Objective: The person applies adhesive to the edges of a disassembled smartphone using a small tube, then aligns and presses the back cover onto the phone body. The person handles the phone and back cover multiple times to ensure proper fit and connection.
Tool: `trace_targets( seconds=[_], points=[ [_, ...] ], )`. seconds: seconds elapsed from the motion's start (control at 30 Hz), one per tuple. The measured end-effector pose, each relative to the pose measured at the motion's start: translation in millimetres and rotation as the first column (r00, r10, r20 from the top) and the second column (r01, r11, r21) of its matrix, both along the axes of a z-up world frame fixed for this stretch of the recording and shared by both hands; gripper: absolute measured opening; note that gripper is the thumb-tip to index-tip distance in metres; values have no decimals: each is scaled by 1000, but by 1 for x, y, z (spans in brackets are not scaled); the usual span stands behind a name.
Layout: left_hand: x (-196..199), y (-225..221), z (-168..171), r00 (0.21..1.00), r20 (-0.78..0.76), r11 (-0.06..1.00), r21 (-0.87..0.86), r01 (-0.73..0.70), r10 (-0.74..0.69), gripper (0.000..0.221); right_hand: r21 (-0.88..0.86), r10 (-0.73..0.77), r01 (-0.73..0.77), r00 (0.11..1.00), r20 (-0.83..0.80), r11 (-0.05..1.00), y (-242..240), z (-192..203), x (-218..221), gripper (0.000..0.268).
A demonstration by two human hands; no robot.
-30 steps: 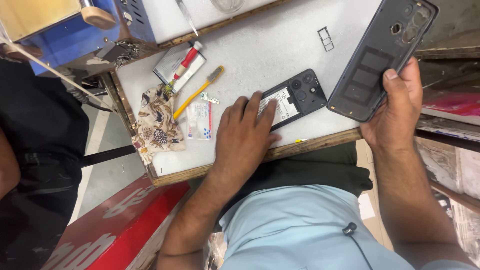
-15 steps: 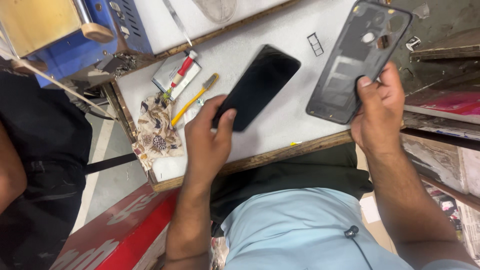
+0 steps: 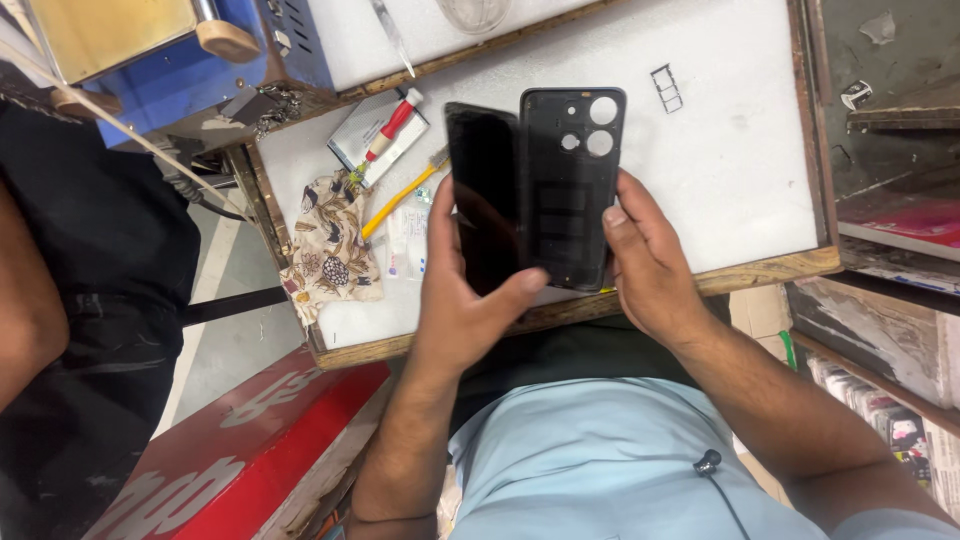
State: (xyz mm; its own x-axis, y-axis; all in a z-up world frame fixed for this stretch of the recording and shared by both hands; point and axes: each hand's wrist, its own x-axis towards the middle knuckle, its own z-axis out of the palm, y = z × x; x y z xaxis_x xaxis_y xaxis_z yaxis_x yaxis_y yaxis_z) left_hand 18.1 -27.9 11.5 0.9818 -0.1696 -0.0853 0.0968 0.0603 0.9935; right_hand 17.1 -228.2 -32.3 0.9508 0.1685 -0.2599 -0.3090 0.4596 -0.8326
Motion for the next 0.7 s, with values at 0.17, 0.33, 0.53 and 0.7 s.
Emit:
trace_targets(
  seconds=[0.17, 0.33, 0.53, 0.7],
  points=[
    [7, -31, 7, 999, 47, 855, 517, -42, 21, 107, 46, 63, -62, 998, -21, 997, -7, -5, 4, 57],
    [14, -48, 0, 1000, 5, 798, 602, -13, 13, 111, 62, 119, -121, 992, 32, 991, -13, -16, 5, 60],
    [13, -48, -7, 1000, 18, 780, 626, -20, 11, 111, 130, 238, -231, 970, -47, 964, -17, -14, 9, 70],
    [10, -45, -12, 997, 45, 747, 665, 14, -59, 109, 157, 317, -302, 945, -85, 940, -21, -18, 10, 61]
  ],
)
